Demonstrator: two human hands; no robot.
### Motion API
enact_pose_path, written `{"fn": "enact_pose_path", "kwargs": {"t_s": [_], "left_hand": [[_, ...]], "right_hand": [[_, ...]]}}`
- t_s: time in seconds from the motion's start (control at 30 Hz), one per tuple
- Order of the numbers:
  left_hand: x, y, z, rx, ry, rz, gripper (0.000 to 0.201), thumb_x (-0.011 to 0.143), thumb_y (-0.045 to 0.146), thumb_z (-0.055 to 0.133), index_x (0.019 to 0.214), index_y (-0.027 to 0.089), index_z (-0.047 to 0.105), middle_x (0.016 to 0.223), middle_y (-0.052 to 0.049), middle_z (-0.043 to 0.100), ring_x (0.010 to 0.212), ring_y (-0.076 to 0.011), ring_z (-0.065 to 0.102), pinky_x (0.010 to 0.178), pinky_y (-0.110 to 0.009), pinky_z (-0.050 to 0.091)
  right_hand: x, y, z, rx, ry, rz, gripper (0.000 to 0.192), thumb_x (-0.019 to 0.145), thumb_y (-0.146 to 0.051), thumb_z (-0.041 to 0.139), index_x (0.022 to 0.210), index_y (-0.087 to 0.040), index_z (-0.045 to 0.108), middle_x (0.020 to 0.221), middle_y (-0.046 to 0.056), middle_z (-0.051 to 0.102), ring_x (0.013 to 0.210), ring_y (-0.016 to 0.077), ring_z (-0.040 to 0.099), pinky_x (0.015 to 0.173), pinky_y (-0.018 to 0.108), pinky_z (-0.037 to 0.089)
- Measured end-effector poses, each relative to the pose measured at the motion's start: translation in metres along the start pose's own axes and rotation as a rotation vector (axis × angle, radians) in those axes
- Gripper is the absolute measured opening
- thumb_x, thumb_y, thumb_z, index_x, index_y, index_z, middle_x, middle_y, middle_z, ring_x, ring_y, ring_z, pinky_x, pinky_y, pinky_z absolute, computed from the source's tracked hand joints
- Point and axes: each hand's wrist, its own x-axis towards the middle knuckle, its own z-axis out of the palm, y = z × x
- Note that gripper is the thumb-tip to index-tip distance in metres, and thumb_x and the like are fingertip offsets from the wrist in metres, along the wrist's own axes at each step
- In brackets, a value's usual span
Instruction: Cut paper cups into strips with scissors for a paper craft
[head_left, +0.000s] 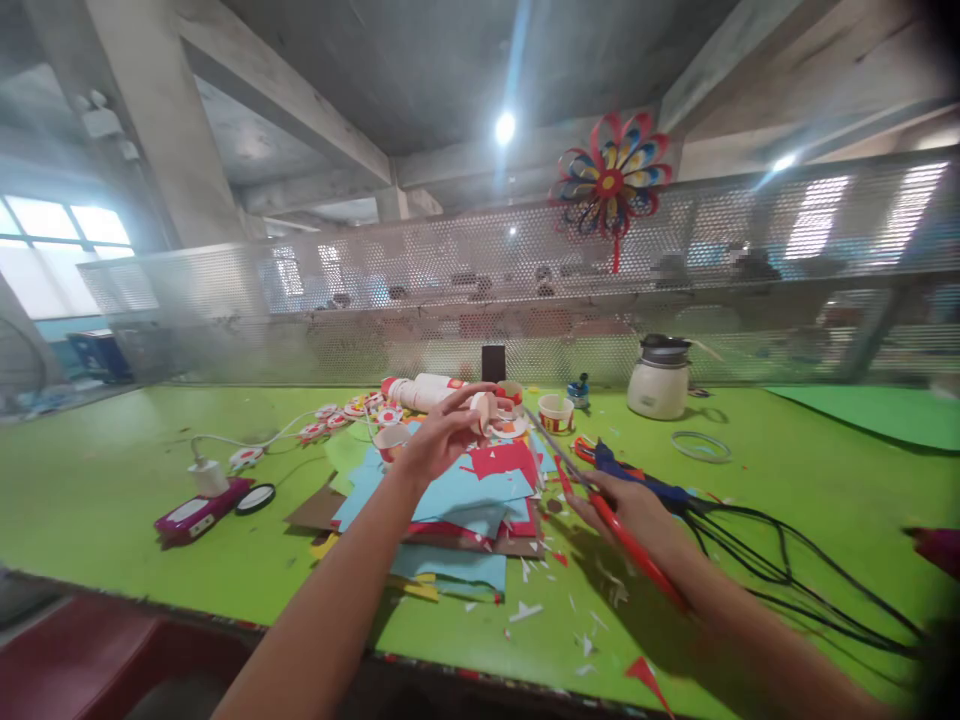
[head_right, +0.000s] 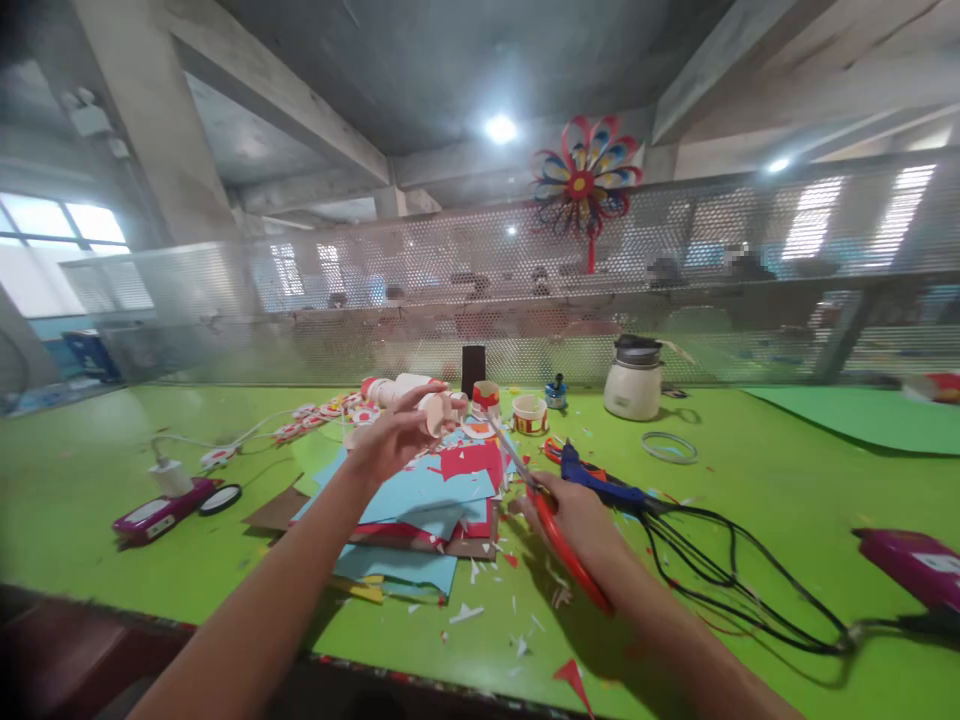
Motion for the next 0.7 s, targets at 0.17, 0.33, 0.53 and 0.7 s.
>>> {"fn": "enact_pose_path", "kwargs": {"t_s": [0.17,0.33,0.53,0.7], "left_hand": [[0.006,0.006,-0.005,0.07,0.045,-0.098,0.041,0.073,0.021,0.067,0.113,0.015,0.061,0.103,-0.011,0.07,0.071,-0.0136,0.066,0.052,-0.021,0.045],[-0.03,0.009,-0.004,0.076,0.117,-0.153,0.042,0.077,0.021,0.066,0.118,0.017,0.06,0.095,-0.008,0.071,0.072,-0.0145,0.067,0.058,-0.022,0.05],[-0.078,-0.02,-0.018,-0.049,0.327,-0.212,0.036,0.079,0.02,0.063,0.115,0.013,0.06,0.093,-0.011,0.071,0.065,-0.0135,0.066,0.051,-0.02,0.049],[-0.087,-0.037,-0.033,-0.13,0.389,-0.198,0.029,0.082,0.028,0.06,0.107,0.012,0.061,0.091,-0.013,0.072,0.057,-0.0113,0.063,0.044,-0.016,0.043]], "right_hand": [[-0.01,-0.019,0.008,-0.11,-0.059,0.028,0.04,0.096,-0.038,0.043,0.119,-0.013,0.065,0.102,0.017,0.075,0.093,0.0294,0.071,0.077,0.035,0.051],[-0.014,-0.029,0.012,-0.184,-0.145,0.075,0.043,0.091,-0.045,0.056,0.12,-0.013,0.062,0.104,0.017,0.072,0.096,0.0304,0.068,0.08,0.039,0.052],[-0.011,-0.02,0.012,-0.233,-0.235,0.13,0.031,0.093,-0.033,0.059,0.121,-0.018,0.058,0.121,0.008,0.061,0.1,0.0217,0.063,0.084,0.042,0.054],[-0.014,-0.012,0.02,-0.268,-0.197,0.187,0.031,0.093,-0.032,0.058,0.121,-0.018,0.058,0.122,0.008,0.061,0.1,0.0215,0.063,0.084,0.042,0.054]]}}
